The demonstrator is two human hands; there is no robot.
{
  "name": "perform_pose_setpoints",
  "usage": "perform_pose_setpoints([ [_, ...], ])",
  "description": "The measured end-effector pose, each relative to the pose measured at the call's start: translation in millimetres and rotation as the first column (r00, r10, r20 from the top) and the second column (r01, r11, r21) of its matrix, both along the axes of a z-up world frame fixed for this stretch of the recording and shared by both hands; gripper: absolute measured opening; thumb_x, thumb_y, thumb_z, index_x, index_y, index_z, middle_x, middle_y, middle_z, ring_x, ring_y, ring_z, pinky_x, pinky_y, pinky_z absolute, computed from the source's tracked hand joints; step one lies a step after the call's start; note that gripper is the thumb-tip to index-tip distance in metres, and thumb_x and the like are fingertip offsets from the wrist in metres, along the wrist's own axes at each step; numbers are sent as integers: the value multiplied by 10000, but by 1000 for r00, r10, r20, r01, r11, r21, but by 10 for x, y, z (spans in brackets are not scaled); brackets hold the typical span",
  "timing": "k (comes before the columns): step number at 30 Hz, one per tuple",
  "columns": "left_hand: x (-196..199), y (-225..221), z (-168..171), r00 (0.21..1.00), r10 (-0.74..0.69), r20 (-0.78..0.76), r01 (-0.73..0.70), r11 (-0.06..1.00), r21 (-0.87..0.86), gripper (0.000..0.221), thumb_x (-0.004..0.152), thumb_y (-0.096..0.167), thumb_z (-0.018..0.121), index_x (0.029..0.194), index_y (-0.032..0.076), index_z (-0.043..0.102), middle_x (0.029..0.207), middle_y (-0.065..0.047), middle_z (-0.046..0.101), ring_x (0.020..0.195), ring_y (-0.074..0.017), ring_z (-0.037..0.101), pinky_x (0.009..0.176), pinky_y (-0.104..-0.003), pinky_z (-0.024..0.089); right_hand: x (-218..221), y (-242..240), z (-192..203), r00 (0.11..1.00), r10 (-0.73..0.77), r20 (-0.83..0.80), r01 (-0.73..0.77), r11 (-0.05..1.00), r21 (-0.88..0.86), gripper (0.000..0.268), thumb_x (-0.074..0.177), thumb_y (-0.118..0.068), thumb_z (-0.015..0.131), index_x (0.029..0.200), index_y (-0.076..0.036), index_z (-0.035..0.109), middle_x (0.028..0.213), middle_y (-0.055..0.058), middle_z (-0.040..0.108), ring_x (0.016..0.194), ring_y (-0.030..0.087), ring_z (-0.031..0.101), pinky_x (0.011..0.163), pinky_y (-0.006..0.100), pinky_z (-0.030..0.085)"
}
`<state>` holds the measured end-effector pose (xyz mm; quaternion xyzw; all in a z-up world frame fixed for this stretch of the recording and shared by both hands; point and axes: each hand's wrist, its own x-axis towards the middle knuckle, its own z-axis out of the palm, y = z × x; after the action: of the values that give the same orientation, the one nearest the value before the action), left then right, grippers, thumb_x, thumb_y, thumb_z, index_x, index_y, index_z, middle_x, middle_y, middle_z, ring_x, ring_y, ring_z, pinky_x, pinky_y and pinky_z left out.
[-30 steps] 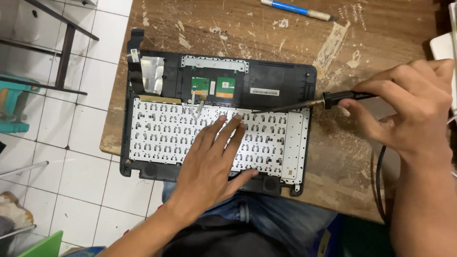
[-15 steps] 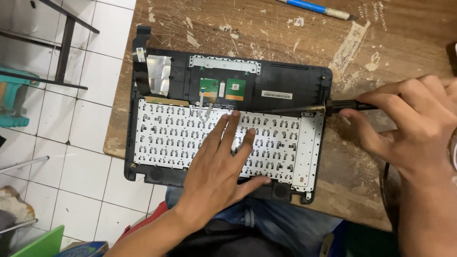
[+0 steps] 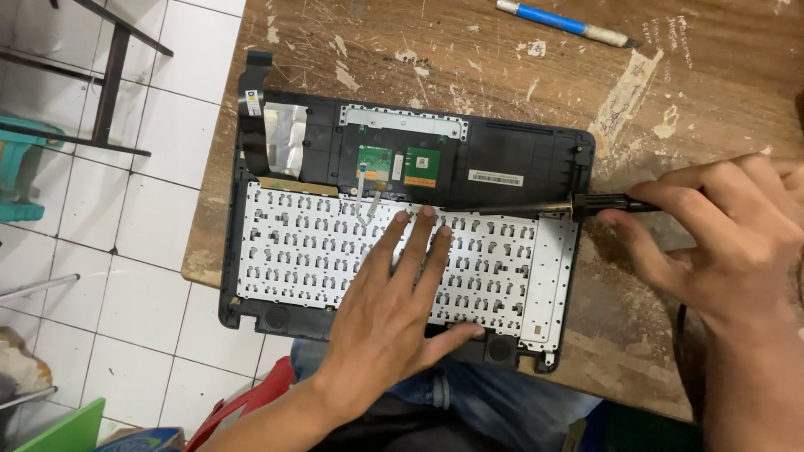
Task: Securing a replacement keyboard into a laptop top case by melting plastic rivets with a soldering iron.
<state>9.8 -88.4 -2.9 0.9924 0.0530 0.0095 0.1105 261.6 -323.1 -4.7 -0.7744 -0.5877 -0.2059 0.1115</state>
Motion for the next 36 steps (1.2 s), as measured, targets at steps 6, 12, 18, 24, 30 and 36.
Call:
perform_pose_setpoints([
  [6, -6, -7, -35, 1000, 3, 3, -3, 1000, 12, 1112, 871, 832, 618, 1578, 22, 336, 1612, -216, 391, 1474, -393, 396, 1083, -473, 487, 23, 13, -50, 1000, 4, 9, -5, 999, 45, 349, 1034, -414, 915, 928, -94, 824, 895, 70, 759, 797, 246, 559, 883, 431, 345],
  [12, 2, -7, -27, 1000, 2, 19, -2, 1000, -5, 1085, 870, 814, 630, 1549, 5, 381, 1593, -231, 411, 1456, -407, 410, 1088, -482, 477, -22, 57, 2, 1000, -12, -17, 12, 999, 33, 345, 1038, -412, 909, 942, -95, 815, 910, 60, 745, 812, 262, 554, 907, 443, 323],
  [18, -10, -11, -66, 1000, 4, 10, -4, 1000, -2, 1112, 875, 820, 630, 1588, 28, 312, 1624, -210, 372, 1480, -399, 383, 1088, -478, 480, 52, -26, -135, 999, -19, 27, 18, 1000, 25, 316, 1011, -433, 901, 971, -128, 825, 928, 71, 785, 831, 239, 586, 886, 429, 298],
  [24, -3, -15, -54, 1000, -3, 12, 2, 1000, 20, 1099, 870, 823, 626, 1569, 21, 351, 1618, -217, 380, 1467, -403, 397, 1092, -473, 474, 87, -68, -216, 998, -39, 56, 38, 999, 8, 342, 1001, -495, 883, 977, -157, 838, 906, 65, 776, 822, 222, 579, 891, 421, 310],
  [30, -5, -9, -54, 1000, -6, 26, 5, 1000, 17, 1083, 880, 817, 612, 1567, 21, 356, 1612, -214, 394, 1462, -405, 407, 1092, -473, 475, 83, -67, -198, 997, -38, 67, 38, 999, -4, 349, 998, -526, 855, 1006, -177, 837, 891, 76, 766, 828, 239, 599, 922, 437, 314],
  [36, -2, -13, -43, 999, 1, 38, -2, 999, 35, 1058, 875, 828, 593, 1539, 24, 414, 1591, -201, 429, 1460, -382, 415, 1085, -460, 480, -35, 58, 24, 998, -48, 33, 49, 998, -31, 334, 1023, -491, 888, 986, -167, 818, 889, 46, 728, 806, 235, 570, 892, 426, 303],
])
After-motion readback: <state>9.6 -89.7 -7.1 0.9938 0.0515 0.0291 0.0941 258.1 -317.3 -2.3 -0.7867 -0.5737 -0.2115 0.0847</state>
